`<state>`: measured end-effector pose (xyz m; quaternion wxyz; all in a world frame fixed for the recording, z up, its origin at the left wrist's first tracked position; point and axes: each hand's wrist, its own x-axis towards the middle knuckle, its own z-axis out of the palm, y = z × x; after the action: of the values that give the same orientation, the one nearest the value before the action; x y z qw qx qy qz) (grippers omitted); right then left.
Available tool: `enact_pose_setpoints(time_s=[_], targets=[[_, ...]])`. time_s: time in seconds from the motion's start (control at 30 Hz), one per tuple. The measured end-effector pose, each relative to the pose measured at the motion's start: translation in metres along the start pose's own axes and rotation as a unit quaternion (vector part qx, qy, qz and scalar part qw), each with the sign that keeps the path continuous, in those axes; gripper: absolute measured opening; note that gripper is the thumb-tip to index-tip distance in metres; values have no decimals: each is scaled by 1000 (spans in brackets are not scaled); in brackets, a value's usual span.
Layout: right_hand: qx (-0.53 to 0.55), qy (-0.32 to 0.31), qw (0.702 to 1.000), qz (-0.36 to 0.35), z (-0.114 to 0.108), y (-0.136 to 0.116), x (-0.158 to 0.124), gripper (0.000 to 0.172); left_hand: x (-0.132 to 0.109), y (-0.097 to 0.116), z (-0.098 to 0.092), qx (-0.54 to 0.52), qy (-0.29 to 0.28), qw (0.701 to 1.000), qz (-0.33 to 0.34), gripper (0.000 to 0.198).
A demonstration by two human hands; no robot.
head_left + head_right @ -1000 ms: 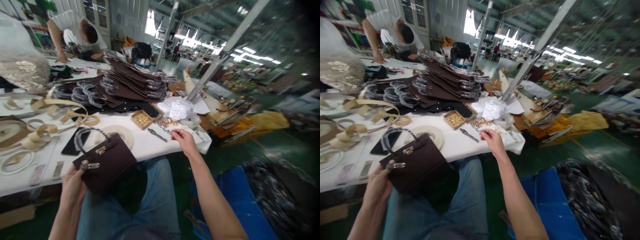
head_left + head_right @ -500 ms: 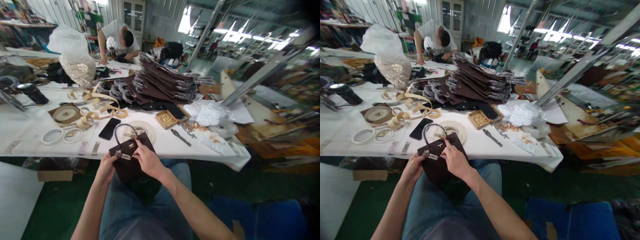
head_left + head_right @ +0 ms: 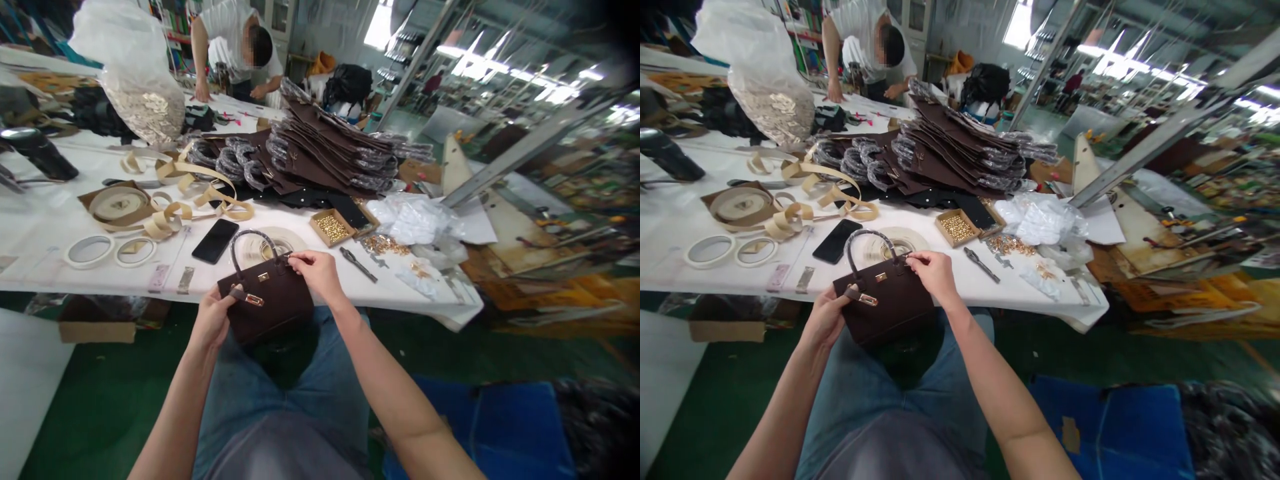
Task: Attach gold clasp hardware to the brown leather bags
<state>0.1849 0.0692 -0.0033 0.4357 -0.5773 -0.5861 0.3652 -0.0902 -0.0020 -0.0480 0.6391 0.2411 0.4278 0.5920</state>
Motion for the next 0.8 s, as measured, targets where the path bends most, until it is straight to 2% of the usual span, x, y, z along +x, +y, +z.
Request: enact_pose_setpoints(time_s=[0.13, 0.3, 0.5, 0.67, 0.8], targets=[[-62, -19, 996, -59, -4, -4, 1, 21, 1, -2, -1, -4, 10, 1000, 1, 63], [-115, -10, 985, -126, -4, -7, -5, 13, 2, -2, 2, -2, 17, 1000, 3, 62], [-143, -17, 977, -158, -8, -4, -6, 11, -1, -2, 8, 2, 24, 999, 25, 57], [-167, -27, 969, -179, -9, -3, -8, 11, -7, -2, 14, 35, 33, 997, 53, 62], [-188, -4, 966, -178, -9, -2, -11, 11, -12, -3, 17, 57, 38, 995, 76, 61]])
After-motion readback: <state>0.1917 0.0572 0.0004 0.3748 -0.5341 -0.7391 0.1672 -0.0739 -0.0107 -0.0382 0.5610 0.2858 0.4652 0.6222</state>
